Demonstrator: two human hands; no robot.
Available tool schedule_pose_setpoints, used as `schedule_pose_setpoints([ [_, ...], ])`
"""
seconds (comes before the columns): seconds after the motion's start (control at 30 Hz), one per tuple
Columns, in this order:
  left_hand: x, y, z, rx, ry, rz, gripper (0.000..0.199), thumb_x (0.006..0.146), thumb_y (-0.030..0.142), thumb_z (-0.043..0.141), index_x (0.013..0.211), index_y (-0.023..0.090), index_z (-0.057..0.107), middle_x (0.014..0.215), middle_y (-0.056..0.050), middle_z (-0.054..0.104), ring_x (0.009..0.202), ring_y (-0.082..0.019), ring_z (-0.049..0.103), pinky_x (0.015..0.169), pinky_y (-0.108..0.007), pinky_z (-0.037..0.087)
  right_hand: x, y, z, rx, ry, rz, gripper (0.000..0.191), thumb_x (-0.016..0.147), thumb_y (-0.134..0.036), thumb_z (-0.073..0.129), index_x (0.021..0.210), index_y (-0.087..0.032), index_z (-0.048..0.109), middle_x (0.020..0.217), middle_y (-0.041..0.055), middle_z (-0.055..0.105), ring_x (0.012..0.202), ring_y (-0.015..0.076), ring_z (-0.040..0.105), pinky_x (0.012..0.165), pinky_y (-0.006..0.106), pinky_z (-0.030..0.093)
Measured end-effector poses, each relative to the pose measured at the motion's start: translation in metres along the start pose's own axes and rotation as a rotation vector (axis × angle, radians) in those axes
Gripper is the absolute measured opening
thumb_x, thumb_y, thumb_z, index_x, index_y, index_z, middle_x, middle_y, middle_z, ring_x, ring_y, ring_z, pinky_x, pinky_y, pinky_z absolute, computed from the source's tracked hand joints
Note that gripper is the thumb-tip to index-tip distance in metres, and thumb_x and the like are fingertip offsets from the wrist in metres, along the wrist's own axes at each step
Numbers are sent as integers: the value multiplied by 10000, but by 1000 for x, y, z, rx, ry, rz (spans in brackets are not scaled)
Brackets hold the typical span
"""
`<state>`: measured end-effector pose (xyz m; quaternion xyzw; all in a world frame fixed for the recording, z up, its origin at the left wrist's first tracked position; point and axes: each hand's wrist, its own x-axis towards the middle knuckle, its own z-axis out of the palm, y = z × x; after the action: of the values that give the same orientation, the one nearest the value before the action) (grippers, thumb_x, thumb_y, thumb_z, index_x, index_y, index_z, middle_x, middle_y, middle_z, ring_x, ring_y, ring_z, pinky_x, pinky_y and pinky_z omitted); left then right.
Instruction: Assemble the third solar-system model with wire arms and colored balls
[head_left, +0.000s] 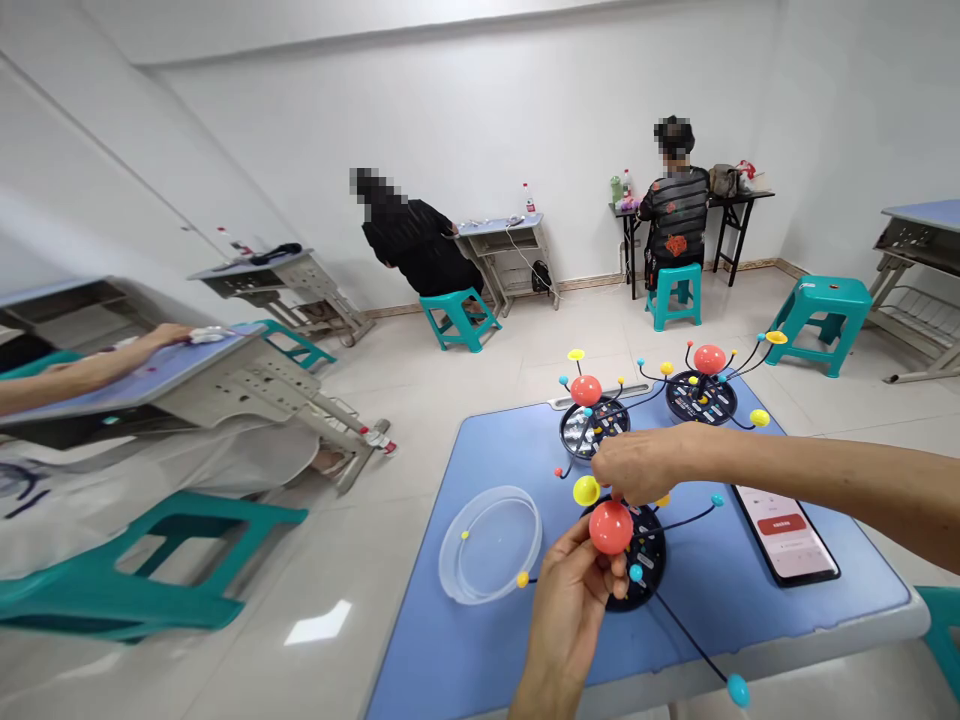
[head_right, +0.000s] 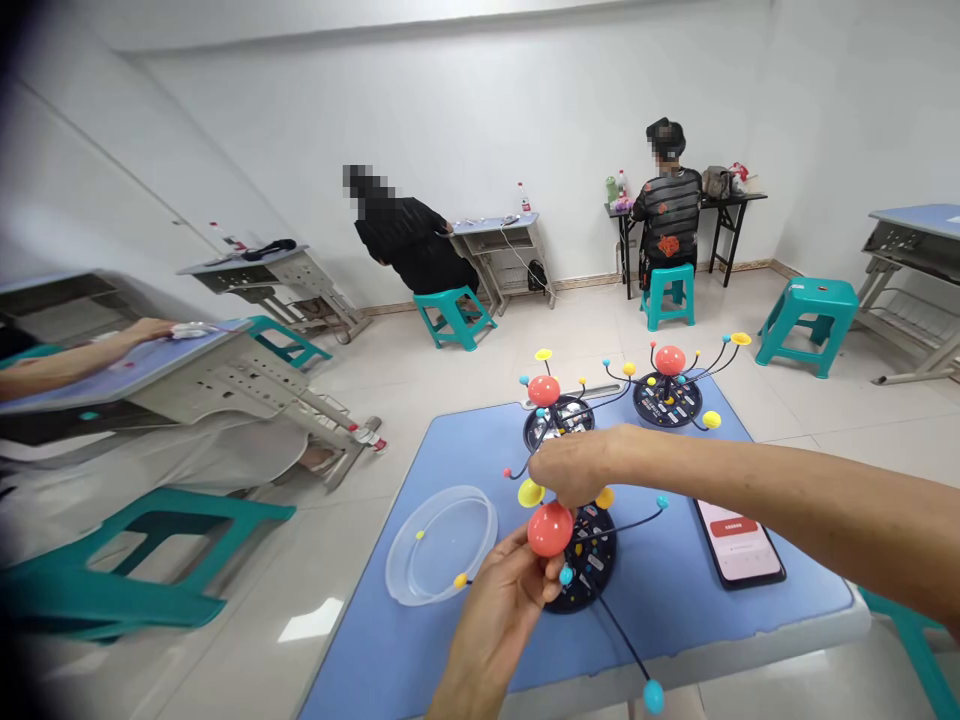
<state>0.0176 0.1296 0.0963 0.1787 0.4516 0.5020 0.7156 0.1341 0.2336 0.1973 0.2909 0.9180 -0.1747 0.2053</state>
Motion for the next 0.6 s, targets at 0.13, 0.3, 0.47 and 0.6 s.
schedule_pose_setpoints([
  [0.13,-1,-3,-1,11,-29,12,307,593,234,739,865,109,669,476,17,555,431,-79,460,403,-185,338,-3,-1,-8,-109,-16,-53,261,726,-54,547,923,-34,718,805,153,711,637,183,579,491,260,330],
  [0.3,-4,-3,-1,37,-62,22,268,636,239,724,859,118,638,496,21,556,440,-84,472,421,-197,348,-1,-3,-10,-61,55,-69,324,717,-32,514,971,-48,715,837,142,715,663,175,573,505,252,332],
  [0.47,-6,-3,0,2,-37,66,314,648,248,730,911,137,600,526,20,573,463,-102,503,429,-207,384,6,-3,-2,-34,108,-80,344,711,-36,505,975,-68,724,828,132,718,660,173,569,531,256,327],
  [0.6,-13,-5,2,17,-51,113,411,679,292,725,1031,111,612,629,-16,629,515,-137,569,482,-262,478,10,-5,0,-21,121,-63,365,712,-30,493,989,-82,724,830,121,716,638,165,552,526,256,313],
])
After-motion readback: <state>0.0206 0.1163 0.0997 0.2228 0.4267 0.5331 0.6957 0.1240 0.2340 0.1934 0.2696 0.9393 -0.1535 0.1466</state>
